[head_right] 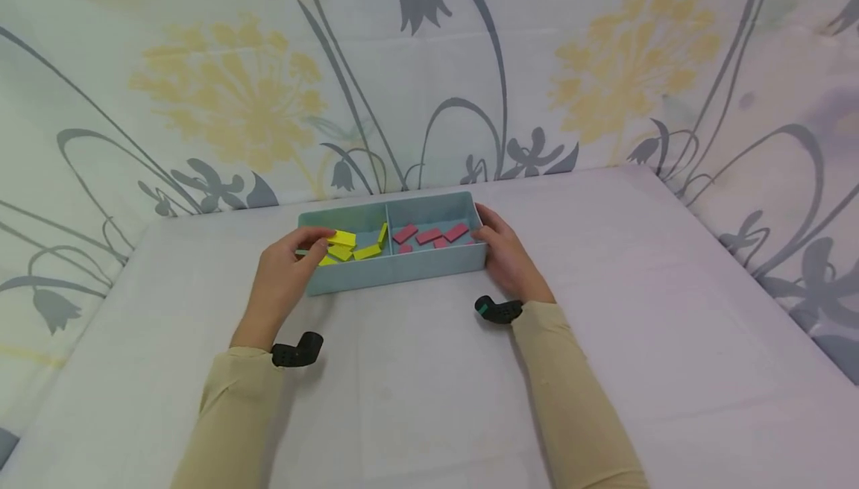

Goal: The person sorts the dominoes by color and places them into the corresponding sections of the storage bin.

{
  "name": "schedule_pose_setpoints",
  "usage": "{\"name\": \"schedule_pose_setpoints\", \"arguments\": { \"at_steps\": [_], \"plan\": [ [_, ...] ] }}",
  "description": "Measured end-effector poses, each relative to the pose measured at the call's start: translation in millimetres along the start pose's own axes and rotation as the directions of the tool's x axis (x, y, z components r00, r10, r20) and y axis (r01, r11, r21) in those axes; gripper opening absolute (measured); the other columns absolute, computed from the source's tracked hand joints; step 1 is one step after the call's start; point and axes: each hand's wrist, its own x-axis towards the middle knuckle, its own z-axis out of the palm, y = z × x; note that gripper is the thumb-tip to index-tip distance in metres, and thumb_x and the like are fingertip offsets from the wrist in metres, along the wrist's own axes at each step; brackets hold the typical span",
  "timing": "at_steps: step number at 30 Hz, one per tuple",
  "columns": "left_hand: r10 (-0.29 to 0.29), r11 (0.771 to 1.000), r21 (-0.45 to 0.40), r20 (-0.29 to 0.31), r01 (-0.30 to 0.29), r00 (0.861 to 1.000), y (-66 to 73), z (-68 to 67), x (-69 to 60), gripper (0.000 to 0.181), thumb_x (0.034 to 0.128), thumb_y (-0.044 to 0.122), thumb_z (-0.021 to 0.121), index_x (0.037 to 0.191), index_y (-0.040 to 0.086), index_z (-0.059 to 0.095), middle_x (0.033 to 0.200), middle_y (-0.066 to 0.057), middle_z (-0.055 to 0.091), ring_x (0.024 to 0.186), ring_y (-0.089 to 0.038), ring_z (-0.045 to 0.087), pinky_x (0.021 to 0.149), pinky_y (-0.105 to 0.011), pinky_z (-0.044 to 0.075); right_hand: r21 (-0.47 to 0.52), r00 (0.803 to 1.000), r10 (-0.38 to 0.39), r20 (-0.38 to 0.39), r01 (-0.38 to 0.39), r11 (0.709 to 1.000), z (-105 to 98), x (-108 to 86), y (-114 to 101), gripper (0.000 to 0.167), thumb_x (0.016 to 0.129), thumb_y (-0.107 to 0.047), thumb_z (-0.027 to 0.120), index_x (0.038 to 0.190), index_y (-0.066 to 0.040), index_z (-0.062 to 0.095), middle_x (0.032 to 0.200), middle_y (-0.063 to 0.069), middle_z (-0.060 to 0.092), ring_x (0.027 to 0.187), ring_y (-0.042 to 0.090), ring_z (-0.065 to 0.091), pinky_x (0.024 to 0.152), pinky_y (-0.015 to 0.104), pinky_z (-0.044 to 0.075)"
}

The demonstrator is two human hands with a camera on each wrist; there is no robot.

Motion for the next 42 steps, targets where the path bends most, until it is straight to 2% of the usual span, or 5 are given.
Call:
{"name": "schedule_pose_setpoints", "arguments": {
  "at_steps": [10, 19, 26, 36, 42],
  "plan": [
    [-0.108, 0.994, 0.047, 0.131, 0.103, 0.985, 2.3, 5.1, 16.1, 0.027, 0.0917, 0.029, 0.048, 0.116, 0.022, 0.058, 0.109, 0.003, 0.057, 0.094, -0.016, 0.052, 0.072, -0.033, 0.046, 0.004, 1.000, -0.003, 0.003, 0.003, 1.000, -0.5, -0.1, 0.1, 0.061, 0.087, 0.003, 0.036, 0.143, -0.014, 0.018, 0.147, 0.000, 0.013, 0.132, 0.020, 0.014, 0.107, 0.040, 0.013],
    [-0.184, 0.973, 0.188, 0.269, 0.136, 0.945, 7.8, 11.2, 36.1, 0.033, 0.0927, 0.030, 0.044, 0.122, 0.018, 0.056, 0.118, 0.000, 0.055, 0.099, -0.020, 0.050, 0.084, -0.039, 0.043, 0.019, 1.000, -0.006, -0.008, 0.006, 1.000, 0.4, 0.9, -0.4, 0.062, 0.086, 0.004, 0.036, 0.143, -0.013, 0.017, 0.147, 0.001, 0.012, 0.132, 0.020, 0.015, 0.107, 0.040, 0.013],
    [-0.240, 0.961, 0.209, 0.300, 0.182, 0.923, 6.4, 18.6, 47.1, 0.036, 0.0924, 0.029, 0.042, 0.124, 0.018, 0.054, 0.122, -0.001, 0.053, 0.105, -0.021, 0.049, 0.087, -0.041, 0.041, 0.006, 1.000, 0.000, -0.014, 0.000, 1.000, -1.0, 1.0, 0.2, 0.063, 0.086, 0.003, 0.036, 0.143, -0.013, 0.017, 0.147, 0.000, 0.011, 0.132, 0.021, 0.014, 0.107, 0.041, 0.014],
    [-0.258, 0.952, 0.246, 0.320, 0.183, 0.912, 4.4, 23.1, 50.4, 0.034, 0.0925, 0.031, 0.043, 0.122, 0.019, 0.055, 0.119, -0.001, 0.055, 0.098, -0.020, 0.053, 0.085, -0.041, 0.043, -0.010, 1.000, -0.012, 0.005, 0.012, 1.000, -1.8, 0.2, 3.9, 0.063, 0.086, 0.000, 0.038, 0.143, -0.014, 0.015, 0.147, 0.001, 0.012, 0.132, 0.021, 0.016, 0.105, 0.040, 0.017],
    [-0.263, 0.941, 0.296, 0.331, 0.165, 0.906, 2.5, 26.1, 53.6, 0.038, 0.0924, 0.033, 0.043, 0.127, 0.020, 0.051, 0.123, -0.001, 0.053, 0.107, -0.023, 0.050, 0.088, -0.044, 0.041, -0.012, 1.000, -0.029, 0.006, 0.029, 1.000, -3.1, 0.1, 3.0, 0.063, 0.086, 0.000, 0.038, 0.143, -0.014, 0.016, 0.147, 0.000, 0.012, 0.132, 0.020, 0.015, 0.106, 0.039, 0.017]
  ]
}}
